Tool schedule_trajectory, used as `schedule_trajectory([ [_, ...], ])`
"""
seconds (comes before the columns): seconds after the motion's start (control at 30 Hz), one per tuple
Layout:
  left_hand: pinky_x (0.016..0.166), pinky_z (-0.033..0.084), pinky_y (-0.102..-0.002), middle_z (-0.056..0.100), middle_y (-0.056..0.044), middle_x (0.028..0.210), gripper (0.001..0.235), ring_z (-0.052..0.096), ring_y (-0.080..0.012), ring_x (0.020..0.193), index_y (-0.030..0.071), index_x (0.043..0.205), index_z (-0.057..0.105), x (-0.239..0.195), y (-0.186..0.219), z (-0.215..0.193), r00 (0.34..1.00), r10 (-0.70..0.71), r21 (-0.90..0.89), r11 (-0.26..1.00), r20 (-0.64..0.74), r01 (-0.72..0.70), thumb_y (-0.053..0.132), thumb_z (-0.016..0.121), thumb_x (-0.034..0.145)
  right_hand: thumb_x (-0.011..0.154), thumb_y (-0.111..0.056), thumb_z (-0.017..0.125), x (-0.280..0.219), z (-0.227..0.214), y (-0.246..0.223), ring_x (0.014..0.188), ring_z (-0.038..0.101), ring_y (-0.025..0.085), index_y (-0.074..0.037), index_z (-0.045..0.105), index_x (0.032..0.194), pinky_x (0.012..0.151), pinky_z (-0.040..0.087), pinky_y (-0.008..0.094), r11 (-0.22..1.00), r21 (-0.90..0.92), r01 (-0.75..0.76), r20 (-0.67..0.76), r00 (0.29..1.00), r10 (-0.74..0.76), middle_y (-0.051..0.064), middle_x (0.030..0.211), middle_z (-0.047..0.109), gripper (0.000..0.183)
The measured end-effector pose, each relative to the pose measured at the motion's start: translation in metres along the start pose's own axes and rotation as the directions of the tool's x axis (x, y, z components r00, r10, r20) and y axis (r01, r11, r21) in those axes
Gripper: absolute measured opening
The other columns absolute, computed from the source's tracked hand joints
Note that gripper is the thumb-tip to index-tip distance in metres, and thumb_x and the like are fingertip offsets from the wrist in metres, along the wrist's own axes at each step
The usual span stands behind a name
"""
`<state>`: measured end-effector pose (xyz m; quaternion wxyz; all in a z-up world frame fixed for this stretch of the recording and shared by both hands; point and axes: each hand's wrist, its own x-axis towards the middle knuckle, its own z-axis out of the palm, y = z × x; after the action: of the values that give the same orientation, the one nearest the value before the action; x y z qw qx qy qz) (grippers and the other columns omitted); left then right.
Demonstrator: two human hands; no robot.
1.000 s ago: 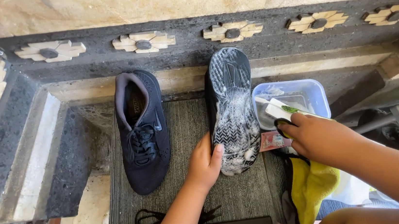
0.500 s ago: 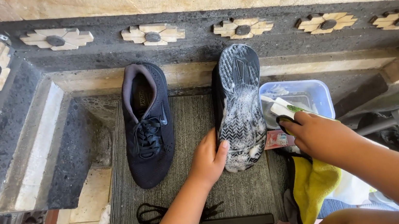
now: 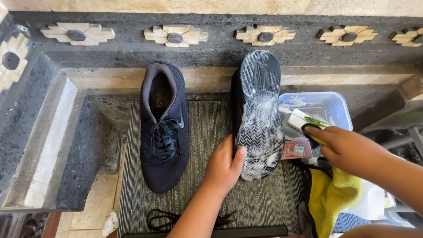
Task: Cleaning the sole of a shoe using a brush, soapy water, and a cloth.
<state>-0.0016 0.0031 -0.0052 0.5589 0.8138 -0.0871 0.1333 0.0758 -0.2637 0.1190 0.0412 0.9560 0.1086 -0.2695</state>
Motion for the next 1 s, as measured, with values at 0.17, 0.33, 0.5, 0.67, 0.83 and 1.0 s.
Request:
schedule_trajectory([
  [0.17, 0.094, 0.056, -0.046, 0.068, -0.021, 0.122, 0.080, 0.067, -0.0354, 0.113, 0.000, 0.135, 0.052, 0.000, 0.001, 0.000, 0.999, -0.030, 0.024, 0.999, 0.010, 0.030, 0.065, 0.021, 0.099, 0.100, -0.035, 0.038, 0.015, 0.019, 0.015, 0.093, 0.072, 0.025, -0.036, 0.029, 0.159, 0.073, 0.059, 0.042, 0.954, -0.284, 0.101, -0.016, 0.994, -0.110, -0.003, 0.120, 0.059, 0.060],
  [0.33, 0.094, 0.055, -0.047, 0.067, -0.020, 0.124, 0.078, 0.066, -0.0356, 0.115, 0.001, 0.138, 0.051, -0.001, -0.001, 0.003, 0.998, -0.057, 0.037, 0.998, 0.017, 0.057, 0.063, 0.023, 0.099, 0.098, -0.040, 0.040, 0.012, 0.011, 0.021, 0.099, 0.069, 0.022, -0.037, 0.057, 0.135, 0.069, 0.060, 0.043, 0.904, -0.382, 0.191, -0.043, 0.974, -0.224, -0.006, 0.115, 0.061, 0.042],
  [0.5, 0.103, 0.050, -0.048, 0.063, -0.022, 0.132, 0.082, 0.061, -0.0368, 0.124, 0.000, 0.142, 0.048, -0.002, -0.003, 0.005, 0.998, -0.066, 0.042, 0.997, 0.008, 0.065, 0.065, 0.022, 0.099, 0.100, -0.037, 0.038, 0.016, 0.005, 0.021, 0.097, 0.072, 0.024, -0.037, 0.039, 0.154, 0.074, 0.059, 0.041, 0.955, -0.290, 0.063, -0.059, 0.995, -0.083, -0.003, 0.124, 0.059, 0.053],
  [0.67, 0.100, 0.054, -0.048, 0.065, -0.022, 0.129, 0.084, 0.064, -0.0366, 0.120, 0.000, 0.138, 0.050, -0.001, 0.000, 0.008, 0.998, -0.060, 0.026, 0.998, 0.010, 0.060, 0.068, 0.021, 0.098, 0.101, -0.035, 0.040, 0.014, 0.007, 0.019, 0.095, 0.072, 0.022, -0.034, 0.036, 0.155, 0.071, 0.062, 0.039, 0.942, -0.316, 0.113, -0.007, 0.993, -0.121, -0.006, 0.125, 0.058, 0.054],
  [0.83, 0.104, 0.052, -0.048, 0.063, -0.022, 0.133, 0.085, 0.061, -0.0377, 0.125, 0.000, 0.141, 0.049, 0.000, 0.004, 0.006, 0.999, -0.033, 0.006, 0.999, 0.001, 0.033, 0.068, 0.021, 0.098, 0.097, -0.037, 0.042, 0.015, 0.014, 0.032, 0.097, 0.070, 0.022, -0.035, 0.055, 0.138, 0.070, 0.060, 0.042, 0.935, -0.300, 0.190, -0.066, 0.973, -0.219, -0.006, 0.118, 0.061, 0.042],
  [1.0, 0.105, 0.052, -0.047, 0.065, -0.020, 0.131, 0.086, 0.063, -0.0353, 0.123, 0.000, 0.139, 0.051, 0.001, 0.000, 0.007, 0.997, -0.072, 0.018, 0.997, 0.008, 0.071, 0.070, 0.023, 0.097, 0.096, -0.035, 0.043, 0.003, 0.011, 0.032, 0.091, 0.072, 0.022, -0.043, 0.053, 0.142, 0.073, 0.060, 0.041, 0.968, -0.142, 0.209, -0.084, 0.971, -0.222, -0.008, 0.117, 0.061, 0.048],
])
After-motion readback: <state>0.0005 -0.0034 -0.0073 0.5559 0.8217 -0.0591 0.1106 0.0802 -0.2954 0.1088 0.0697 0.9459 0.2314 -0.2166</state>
